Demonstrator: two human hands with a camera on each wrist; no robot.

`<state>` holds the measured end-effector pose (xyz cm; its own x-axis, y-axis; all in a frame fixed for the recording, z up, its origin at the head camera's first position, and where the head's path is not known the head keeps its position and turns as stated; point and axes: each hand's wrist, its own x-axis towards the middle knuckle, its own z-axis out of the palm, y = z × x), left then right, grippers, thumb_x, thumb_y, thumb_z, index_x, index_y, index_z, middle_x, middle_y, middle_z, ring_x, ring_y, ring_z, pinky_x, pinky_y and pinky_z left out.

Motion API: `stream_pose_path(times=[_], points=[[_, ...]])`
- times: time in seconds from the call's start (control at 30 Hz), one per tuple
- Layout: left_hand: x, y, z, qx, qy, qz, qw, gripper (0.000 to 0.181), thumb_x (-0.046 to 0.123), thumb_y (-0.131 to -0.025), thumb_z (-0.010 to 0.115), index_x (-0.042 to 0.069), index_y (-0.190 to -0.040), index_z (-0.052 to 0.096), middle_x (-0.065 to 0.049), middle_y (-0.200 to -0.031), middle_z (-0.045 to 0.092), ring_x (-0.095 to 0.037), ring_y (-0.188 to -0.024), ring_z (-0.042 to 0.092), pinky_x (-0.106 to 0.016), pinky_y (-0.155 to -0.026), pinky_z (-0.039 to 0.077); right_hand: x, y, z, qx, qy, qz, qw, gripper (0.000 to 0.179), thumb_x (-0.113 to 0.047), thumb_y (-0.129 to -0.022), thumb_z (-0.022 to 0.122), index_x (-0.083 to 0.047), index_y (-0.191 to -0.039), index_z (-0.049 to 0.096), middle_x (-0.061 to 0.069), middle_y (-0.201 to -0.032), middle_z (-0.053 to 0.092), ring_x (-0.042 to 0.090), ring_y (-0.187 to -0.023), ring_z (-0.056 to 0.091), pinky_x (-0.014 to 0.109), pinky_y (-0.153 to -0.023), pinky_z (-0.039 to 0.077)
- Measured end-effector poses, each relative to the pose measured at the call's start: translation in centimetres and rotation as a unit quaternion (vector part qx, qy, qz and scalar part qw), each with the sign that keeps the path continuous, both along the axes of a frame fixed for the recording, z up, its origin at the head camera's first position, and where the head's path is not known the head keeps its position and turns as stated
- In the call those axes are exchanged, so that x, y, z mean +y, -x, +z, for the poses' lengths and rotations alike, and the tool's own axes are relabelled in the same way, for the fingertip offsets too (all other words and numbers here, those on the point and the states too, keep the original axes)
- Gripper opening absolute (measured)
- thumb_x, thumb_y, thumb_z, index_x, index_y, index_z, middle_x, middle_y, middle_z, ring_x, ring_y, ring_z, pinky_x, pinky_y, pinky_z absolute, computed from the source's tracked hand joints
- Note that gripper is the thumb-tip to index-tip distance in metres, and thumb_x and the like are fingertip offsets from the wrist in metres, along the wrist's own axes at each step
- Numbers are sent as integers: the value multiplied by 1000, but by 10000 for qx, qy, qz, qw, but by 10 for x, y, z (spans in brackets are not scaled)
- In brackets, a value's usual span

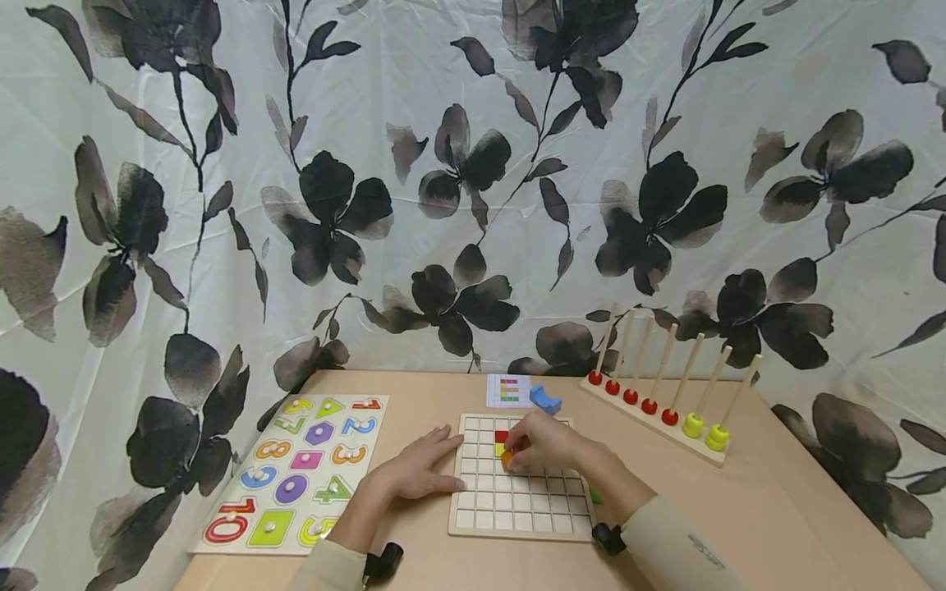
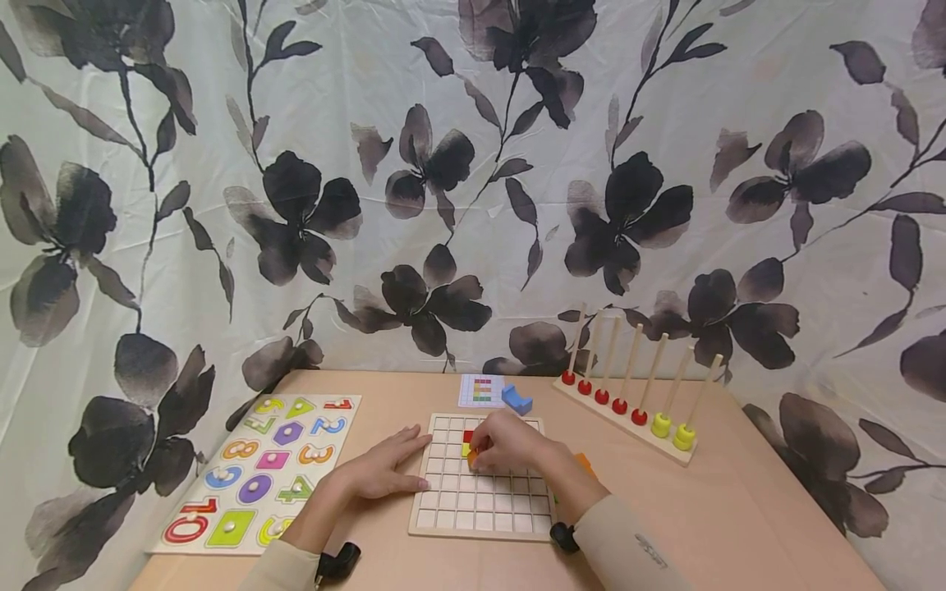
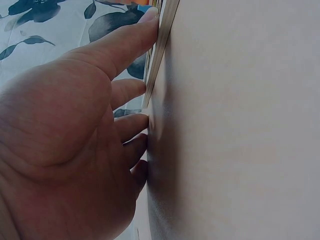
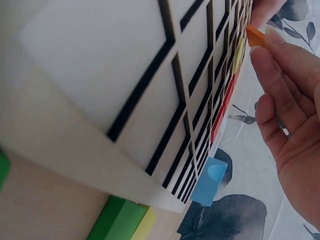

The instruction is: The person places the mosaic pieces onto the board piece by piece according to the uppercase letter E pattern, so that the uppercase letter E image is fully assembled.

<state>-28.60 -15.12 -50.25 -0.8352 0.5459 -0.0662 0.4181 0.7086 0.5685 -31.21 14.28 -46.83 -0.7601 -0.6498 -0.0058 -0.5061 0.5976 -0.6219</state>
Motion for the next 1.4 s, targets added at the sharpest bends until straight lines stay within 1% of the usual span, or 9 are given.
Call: stream_pose_path(times=[0.1,0.23,0.33,0.5,0.67,0.83,1.07,1.3,1.4], points=[[0,0,0,8,21,3,10000,83,50,-92,75,10,-158,45,-23,-170,27,-43,-159,20,-64,-127,20,-3,3,-3,167,-140,84,9997,17,-17,-84,88,-11,-99,83,-12,-80,71,4,-72,59,18,-65,54],[0,0,0,14,29,-2,10000,83,50,-92,75,10,-158,45,-23,-170,27,-43,-159,20,-64,-127,20,-6,4,-6,510,-274,183,9982,15,-20,-84,89,-13,-95,83,-15,-77,71,1,-71,58,17,-63,52],[0,0,0,15,26,-13,10000,83,51,-92,75,10,-158,45,-23,-170,27,-43,-159,20,-64,-127,20,-6,4,-6,624,-294,208,9974,15,-22,-83,89,-13,-94,83,-16,-76,70,1,-71,57,18,-62,51],[0,0,0,49,46,-22,10000,83,51,-92,75,9,-158,45,-23,-170,26,-43,-160,20,-64,-128,20,-7,4,-7,600,-348,204,9974,18,-25,-83,89,-13,-94,83,-17,-76,69,1,-72,57,18,-63,50],[0,0,0,39,27,-36,10000,84,50,-92,75,9,-158,44,-24,-170,26,-43,-159,20,-64,-128,20,-8,5,-9,494,-374,242,9978,18,-23,-83,89,-11,-95,83,-15,-77,70,1,-71,59,17,-63,53],[0,1,-1,31,49,-41,10000,84,51,-92,74,9,-158,44,-23,-170,26,-43,-160,20,-64,-127,20,-9,4,-11,378,-398,187,9983,18,-22,-83,90,-11,-95,83,-15,-78,70,1,-70,59,18,-65,54],[-1,2,-2,47,47,-50,10000,83,52,-93,74,10,-158,44,-23,-170,26,-42,-160,19,-63,-128,19,-10,5,-11,526,-575,231,9967,17,-24,-83,90,-14,-94,82,-16,-77,67,1,-70,57,18,-65,53],[-1,2,-1,52,59,-53,10000,83,52,-93,74,10,-158,44,-23,-170,26,-43,-160,19,-63,-128,20,-10,3,-11,479,-548,185,9972,19,-23,-81,91,-13,-94,82,-16,-76,67,1,-70,58,18,-65,54],[0,1,-1,52,59,-46,10000,83,52,-92,74,10,-158,44,-23,-170,26,-43,-160,20,-63,-128,20,-9,2,-9,422,-506,137,9977,22,-23,-81,91,-11,-97,82,-14,-78,69,2,-71,59,18,-66,54]])
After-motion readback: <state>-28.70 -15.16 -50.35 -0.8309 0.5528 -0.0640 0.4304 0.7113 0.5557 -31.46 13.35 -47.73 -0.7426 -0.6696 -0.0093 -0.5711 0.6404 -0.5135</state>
